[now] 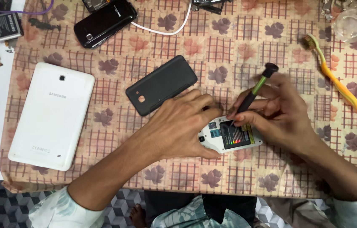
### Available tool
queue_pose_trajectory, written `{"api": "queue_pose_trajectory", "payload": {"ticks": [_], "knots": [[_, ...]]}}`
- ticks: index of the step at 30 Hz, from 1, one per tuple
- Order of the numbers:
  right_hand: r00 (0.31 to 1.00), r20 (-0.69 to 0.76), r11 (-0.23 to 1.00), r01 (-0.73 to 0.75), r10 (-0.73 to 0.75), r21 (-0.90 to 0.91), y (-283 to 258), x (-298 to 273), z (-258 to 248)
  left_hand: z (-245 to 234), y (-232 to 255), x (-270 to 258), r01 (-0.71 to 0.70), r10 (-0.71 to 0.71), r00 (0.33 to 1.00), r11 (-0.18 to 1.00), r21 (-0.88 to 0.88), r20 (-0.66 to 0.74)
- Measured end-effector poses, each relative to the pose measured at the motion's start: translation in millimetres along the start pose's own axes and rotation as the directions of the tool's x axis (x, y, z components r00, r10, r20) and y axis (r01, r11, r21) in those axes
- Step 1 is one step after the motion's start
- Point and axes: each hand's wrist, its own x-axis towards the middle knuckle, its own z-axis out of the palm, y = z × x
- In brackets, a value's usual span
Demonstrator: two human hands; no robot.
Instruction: The person disassembles a white smartphone, removes the battery and internal frame, and then uses a toothbrush to clean the motherboard and other internal components. The person handles the phone parts and tools on a cluttered workbench.
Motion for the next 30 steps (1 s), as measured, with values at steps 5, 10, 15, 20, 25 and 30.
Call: {"api": "queue_pose_trajectory", "payload": {"ticks": [5,10,15,20,25,30], "knots": [[0.972,-0.010,0.968,0.231,-0.233,-0.095,-2,4,10,3,-3,-2,-0.039,0.039,0.999,0.999,-0.003,-0.012],[0.964,0.031,0.941,0.263,-0.262,-0.214,4,6,11,0,-1,-2,-0.044,0.044,0.999,0.999,-0.002,-0.012],[0.954,0.032,0.938,0.300,-0.299,-0.173,9,7,7,0,0,-1,-0.037,0.037,0.999,0.999,-0.004,0.001],[0.956,0.054,0.937,0.294,-0.289,-0.188,8,2,8,-1,-1,-2,-0.051,0.051,0.999,0.998,-0.025,-0.015],[0.946,0.080,0.930,0.323,-0.314,-0.177,10,2,11,0,-4,-4,-0.081,0.079,0.995,0.996,-0.026,-0.053],[0.923,-0.119,0.878,0.301,-0.367,-0.374,-3,3,-11,3,-17,-4,-0.036,0.031,0.994,0.998,-0.049,-0.101]]}}
